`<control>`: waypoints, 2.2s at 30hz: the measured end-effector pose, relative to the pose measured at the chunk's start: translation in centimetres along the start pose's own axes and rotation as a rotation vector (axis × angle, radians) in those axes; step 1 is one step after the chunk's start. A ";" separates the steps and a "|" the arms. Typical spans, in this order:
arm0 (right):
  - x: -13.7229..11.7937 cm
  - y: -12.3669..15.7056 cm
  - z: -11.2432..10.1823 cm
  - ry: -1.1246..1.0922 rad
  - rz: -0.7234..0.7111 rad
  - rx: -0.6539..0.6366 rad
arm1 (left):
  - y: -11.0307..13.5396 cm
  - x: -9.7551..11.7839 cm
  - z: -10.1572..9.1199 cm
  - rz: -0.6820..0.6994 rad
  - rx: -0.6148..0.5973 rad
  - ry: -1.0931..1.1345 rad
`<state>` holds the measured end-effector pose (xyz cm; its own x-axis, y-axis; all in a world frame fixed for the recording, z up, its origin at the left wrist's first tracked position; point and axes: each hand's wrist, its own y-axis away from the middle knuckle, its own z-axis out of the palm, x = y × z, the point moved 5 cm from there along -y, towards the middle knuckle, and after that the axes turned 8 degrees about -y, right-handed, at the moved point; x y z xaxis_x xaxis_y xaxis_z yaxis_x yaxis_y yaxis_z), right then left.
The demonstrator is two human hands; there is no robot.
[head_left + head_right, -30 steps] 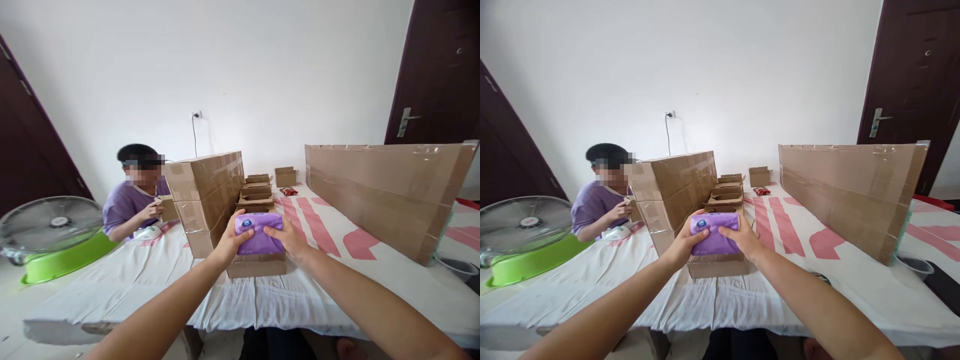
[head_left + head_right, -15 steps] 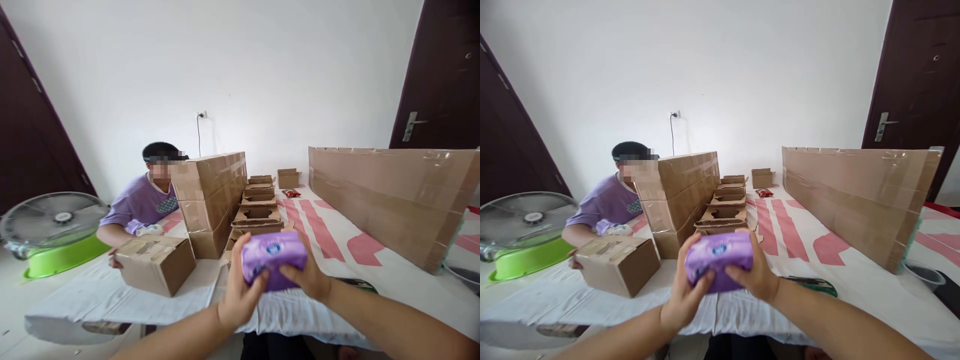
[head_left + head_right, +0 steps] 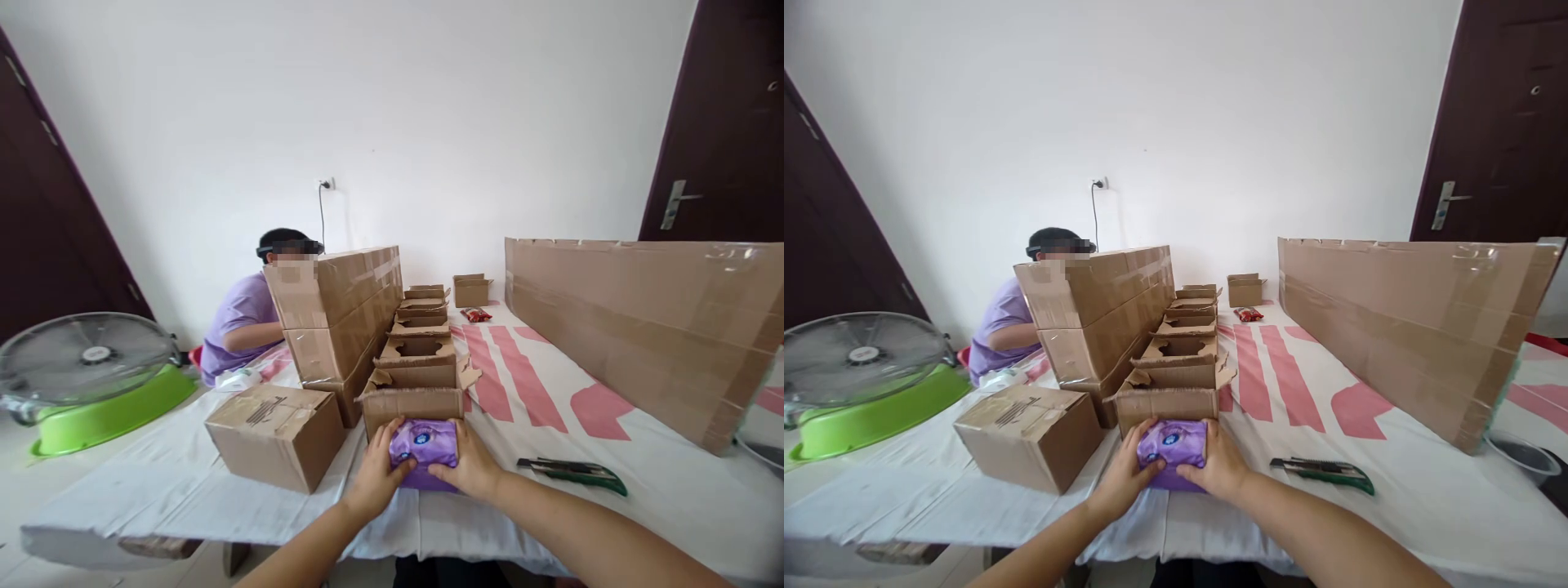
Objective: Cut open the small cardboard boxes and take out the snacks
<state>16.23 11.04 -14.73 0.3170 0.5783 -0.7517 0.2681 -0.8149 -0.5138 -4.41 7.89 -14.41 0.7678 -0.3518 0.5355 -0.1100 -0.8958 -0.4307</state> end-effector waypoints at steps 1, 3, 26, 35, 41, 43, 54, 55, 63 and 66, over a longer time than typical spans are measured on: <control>0.4 -0.7 0.7 0.026 0.015 -0.002 | -0.7 -0.4 -0.3 -0.001 0.006 -0.006; 1.0 -1.6 1.7 0.049 0.006 0.012 | -1.7 -1.4 -0.5 -0.002 0.018 -0.016; 2.7 -0.6 3.3 0.103 -0.058 0.227 | 1.8 1.6 2.2 0.667 0.219 -0.523; 1.7 -0.7 3.5 -0.071 -0.013 0.065 | 0.0 0.1 2.3 0.438 0.067 -0.548; 1.9 -0.8 4.1 0.018 -0.032 0.036 | -0.9 -1.1 2.8 0.263 -0.014 -0.510; 2.0 -0.7 4.1 0.046 -0.037 0.021 | -1.1 -1.4 3.1 0.219 -0.047 -0.490; 1.5 -0.5 4.0 0.091 -0.030 -0.051 | -1.2 -3.1 3.2 0.105 -0.146 -0.369; 1.5 -0.5 4.0 0.094 -0.027 -0.060 | -1.1 -3.1 3.1 0.096 -0.133 -0.359; 1.4 -0.6 3.9 0.110 -0.012 -0.099 | -0.8 -2.7 2.3 0.090 -0.079 -0.286; 1.4 -0.6 3.9 0.110 -0.014 -0.113 | -0.8 -2.7 2.3 0.088 -0.078 -0.279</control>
<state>12.95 12.20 -17.08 0.4084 0.5954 -0.6919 0.3717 -0.8007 -0.4697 -4.94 10.13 -17.19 0.8959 -0.3501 0.2734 -0.2233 -0.8871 -0.4040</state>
